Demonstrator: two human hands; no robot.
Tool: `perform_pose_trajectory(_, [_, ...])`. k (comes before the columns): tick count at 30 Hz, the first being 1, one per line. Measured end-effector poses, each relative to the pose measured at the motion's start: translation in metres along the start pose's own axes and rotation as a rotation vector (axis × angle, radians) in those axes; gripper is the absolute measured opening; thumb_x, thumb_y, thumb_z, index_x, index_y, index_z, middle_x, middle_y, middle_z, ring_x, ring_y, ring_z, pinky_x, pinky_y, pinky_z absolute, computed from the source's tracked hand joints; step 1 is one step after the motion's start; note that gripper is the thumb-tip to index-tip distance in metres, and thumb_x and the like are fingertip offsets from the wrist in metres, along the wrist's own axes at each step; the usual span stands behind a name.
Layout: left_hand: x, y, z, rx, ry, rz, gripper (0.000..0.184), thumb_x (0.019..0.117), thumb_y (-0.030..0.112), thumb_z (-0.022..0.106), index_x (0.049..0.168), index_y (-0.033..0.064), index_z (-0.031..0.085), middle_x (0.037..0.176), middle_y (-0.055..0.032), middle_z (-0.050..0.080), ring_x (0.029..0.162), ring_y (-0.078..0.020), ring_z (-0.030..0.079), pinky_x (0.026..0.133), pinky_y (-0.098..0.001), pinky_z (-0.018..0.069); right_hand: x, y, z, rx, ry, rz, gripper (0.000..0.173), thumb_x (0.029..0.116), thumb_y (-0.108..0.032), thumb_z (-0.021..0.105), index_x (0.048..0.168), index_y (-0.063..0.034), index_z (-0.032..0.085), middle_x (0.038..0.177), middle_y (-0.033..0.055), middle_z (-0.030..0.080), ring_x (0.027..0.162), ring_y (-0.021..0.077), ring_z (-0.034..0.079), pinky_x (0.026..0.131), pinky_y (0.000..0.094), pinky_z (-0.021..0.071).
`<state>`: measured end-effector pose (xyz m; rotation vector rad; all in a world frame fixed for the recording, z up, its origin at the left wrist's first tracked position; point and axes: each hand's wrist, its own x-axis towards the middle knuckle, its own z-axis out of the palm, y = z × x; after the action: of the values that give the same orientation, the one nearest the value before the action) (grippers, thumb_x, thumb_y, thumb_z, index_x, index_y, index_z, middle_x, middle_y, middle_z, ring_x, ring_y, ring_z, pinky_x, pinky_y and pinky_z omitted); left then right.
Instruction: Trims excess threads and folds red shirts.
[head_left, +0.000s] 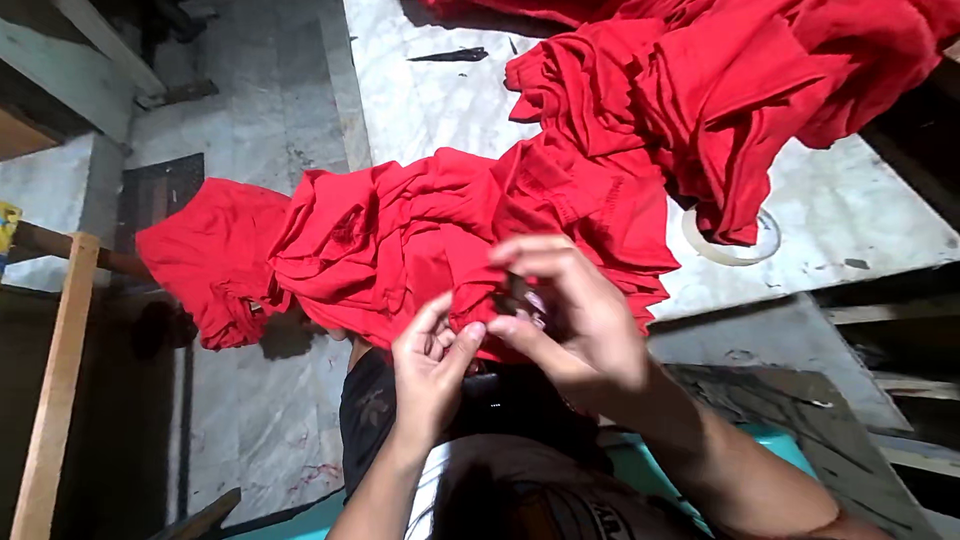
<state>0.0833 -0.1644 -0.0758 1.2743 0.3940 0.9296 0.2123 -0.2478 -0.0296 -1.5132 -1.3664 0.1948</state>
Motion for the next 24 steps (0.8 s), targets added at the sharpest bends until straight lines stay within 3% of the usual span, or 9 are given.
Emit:
perform_pose_trajectory(1, [-0.003, -0.001, -0.001, 0.114, 0.003, 0.056, 0.019, 0.0895, 0.000, 0.065, 0.107, -0.0066, 0.066, 0.089, 0.0068, 0.072, 0.076, 0.0056, 0.065, 0.070, -0.0147, 0.0555, 0.005, 0.003, -0.002, -0.044, -0.046, -0.004, 0.028, 0.0984, -0.023, 0.062, 0.113, 0.0007, 0.065, 0.112, 0.0091, 0.065, 0.081, 0.0020, 0.061, 0.068, 0.0166, 0.0529])
perform_pose_trajectory(3, [-0.011, 0.002, -0.010, 0.350, -0.016, 0.227, 0.017, 0.0955, 0.011, 0.065, 0.095, -0.0051, 0.069, 0.082, 0.0037, 0.065, 0.074, 0.0068, 0.059, 0.069, -0.0113, 0.0520, 0.005, 0.007, -0.010, -0.107, -0.084, 0.003, 0.027, 0.1009, -0.024, 0.056, 0.115, -0.0030, 0.065, 0.086, -0.0010, 0.064, 0.069, -0.0024, 0.055, 0.061, 0.0137, 0.0471])
perform_pose_trajectory(7, [-0.023, 0.005, -0.032, 0.529, -0.080, 0.372, 0.020, 0.1003, 0.017, 0.063, 0.090, 0.0025, 0.070, 0.081, -0.0009, 0.065, 0.081, 0.0017, 0.062, 0.076, -0.0117, 0.0512, -0.014, 0.009, -0.031, -0.350, -0.101, -0.038, 0.030, 0.1025, -0.028, 0.055, 0.109, 0.0000, 0.065, 0.077, 0.0028, 0.063, 0.065, 0.0014, 0.054, 0.062, 0.0127, 0.0450])
perform_pose_trajectory(9, [-0.024, 0.002, -0.030, 0.415, -0.090, 0.302, 0.017, 0.0998, 0.016, 0.063, 0.091, 0.0041, 0.071, 0.092, -0.0012, 0.068, 0.087, 0.0018, 0.064, 0.078, -0.0121, 0.0531, -0.021, 0.012, -0.034, -0.434, -0.189, -0.074, 0.031, 0.1017, -0.028, 0.055, 0.105, -0.0006, 0.068, 0.082, 0.0086, 0.067, 0.070, 0.0122, 0.063, 0.065, 0.0212, 0.0520])
perform_pose_trajectory(12, [-0.024, 0.003, -0.022, 0.075, -0.128, 0.113, 0.016, 0.1010, 0.019, 0.063, 0.093, 0.0107, 0.074, 0.126, -0.0009, 0.068, 0.093, -0.0041, 0.072, 0.072, -0.0206, 0.0630, -0.026, 0.012, -0.032, -0.465, -0.321, -0.131, 0.029, 0.1039, -0.027, 0.052, 0.106, -0.0031, 0.068, 0.094, 0.0145, 0.066, 0.084, 0.0257, 0.068, 0.073, 0.0329, 0.0573])
perform_pose_trajectory(14, [-0.023, 0.004, -0.019, 0.074, -0.176, 0.117, 0.018, 0.1023, 0.023, 0.061, 0.096, 0.0112, 0.073, 0.128, 0.0019, 0.068, 0.102, -0.0019, 0.070, 0.082, -0.0202, 0.0604, -0.027, 0.009, -0.027, -0.512, -0.319, -0.171, 0.028, 0.1037, -0.027, 0.053, 0.108, -0.0035, 0.068, 0.092, 0.0157, 0.066, 0.083, 0.0283, 0.068, 0.072, 0.0343, 0.0574])
perform_pose_trajectory(17, [-0.023, 0.003, -0.015, 0.256, -0.213, 0.267, 0.021, 0.1044, 0.023, 0.058, 0.095, 0.0052, 0.066, 0.122, -0.0018, 0.069, 0.115, -0.0024, 0.064, 0.098, -0.0213, 0.0538, -0.026, 0.008, -0.018, -0.573, -0.256, -0.229, 0.031, 0.1045, -0.027, 0.051, 0.106, -0.0026, 0.069, 0.086, 0.0151, 0.067, 0.075, 0.0277, 0.068, 0.067, 0.0336, 0.0570])
perform_pose_trajectory(21, [-0.024, 0.000, -0.015, 0.337, -0.215, 0.324, 0.020, 0.1043, 0.019, 0.058, 0.094, 0.0033, 0.065, 0.119, -0.0042, 0.068, 0.111, -0.0022, 0.064, 0.096, -0.0205, 0.0540, -0.021, 0.018, -0.014, -0.575, -0.177, -0.263, 0.026, 0.1046, -0.018, 0.052, 0.095, -0.0023, 0.070, 0.071, 0.0089, 0.063, 0.064, 0.0226, 0.063, 0.057, 0.0312, 0.0503])
perform_pose_trajectory(24, [-0.027, 0.003, -0.016, 0.308, -0.194, 0.319, 0.025, 0.1061, 0.024, 0.055, 0.092, 0.0062, 0.064, 0.123, -0.0005, 0.067, 0.114, -0.0011, 0.063, 0.097, -0.0204, 0.0535, -0.019, 0.012, -0.021, -0.316, -0.248, -0.200, 0.029, 0.1057, -0.023, 0.051, 0.097, -0.0013, 0.069, 0.070, 0.0054, 0.061, 0.062, 0.0121, 0.058, 0.058, 0.0217, 0.0468])
